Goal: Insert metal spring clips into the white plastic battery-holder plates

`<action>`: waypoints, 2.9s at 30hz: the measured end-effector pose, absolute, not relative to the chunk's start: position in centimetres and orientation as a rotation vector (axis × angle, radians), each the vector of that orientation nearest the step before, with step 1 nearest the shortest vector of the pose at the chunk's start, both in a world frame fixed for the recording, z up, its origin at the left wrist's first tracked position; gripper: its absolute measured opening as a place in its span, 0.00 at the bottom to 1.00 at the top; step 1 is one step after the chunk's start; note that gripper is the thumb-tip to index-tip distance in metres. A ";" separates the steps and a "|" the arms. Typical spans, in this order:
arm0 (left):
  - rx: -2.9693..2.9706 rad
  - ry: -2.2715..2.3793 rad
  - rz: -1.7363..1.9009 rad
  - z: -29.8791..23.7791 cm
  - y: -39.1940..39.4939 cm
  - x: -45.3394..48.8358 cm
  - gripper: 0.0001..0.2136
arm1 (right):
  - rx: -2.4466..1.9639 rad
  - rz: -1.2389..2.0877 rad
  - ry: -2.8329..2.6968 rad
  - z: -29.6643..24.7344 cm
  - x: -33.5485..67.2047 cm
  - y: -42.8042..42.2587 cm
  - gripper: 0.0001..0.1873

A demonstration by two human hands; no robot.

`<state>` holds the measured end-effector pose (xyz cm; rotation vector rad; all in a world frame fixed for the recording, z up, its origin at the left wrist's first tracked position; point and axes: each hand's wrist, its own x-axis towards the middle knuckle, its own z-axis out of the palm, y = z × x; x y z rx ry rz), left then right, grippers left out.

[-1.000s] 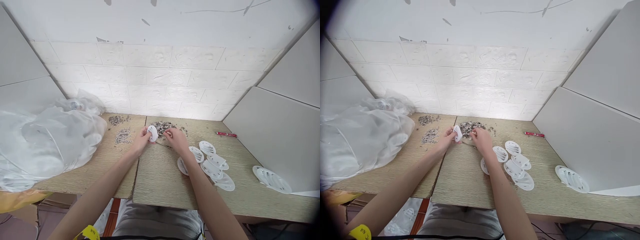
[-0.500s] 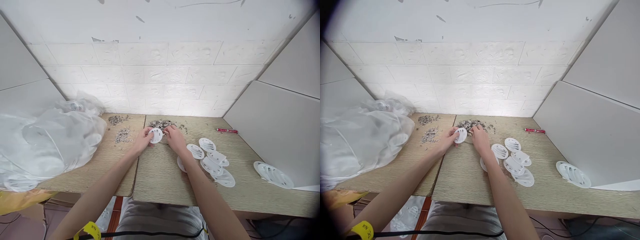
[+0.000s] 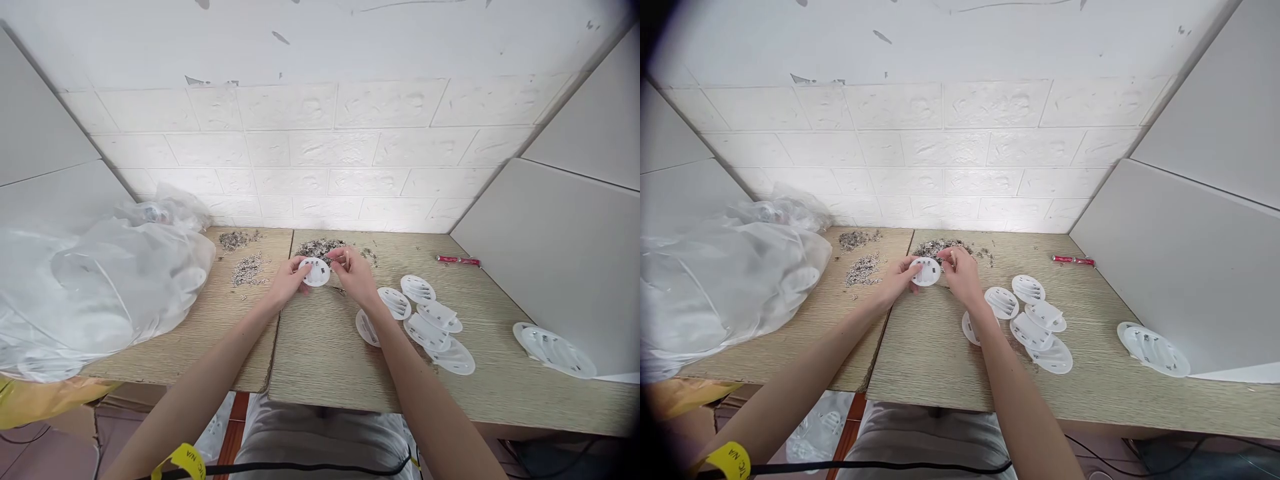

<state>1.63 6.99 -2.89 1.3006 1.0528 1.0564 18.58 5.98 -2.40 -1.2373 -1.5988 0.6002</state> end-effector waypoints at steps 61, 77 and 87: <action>1.129 0.682 1.012 -2.7 6.4 1.9 0.20 | -1.309 0.441 -1.639 -2.6 17.6 5.5 0.10; 1.129 0.671 1.078 -2.8 6.5 2.0 0.21 | -1.397 0.627 -1.466 -2.7 17.8 5.5 0.08; 1.116 0.712 1.110 -3.0 6.6 2.0 0.22 | -1.394 0.292 -1.725 -2.6 17.6 5.2 0.10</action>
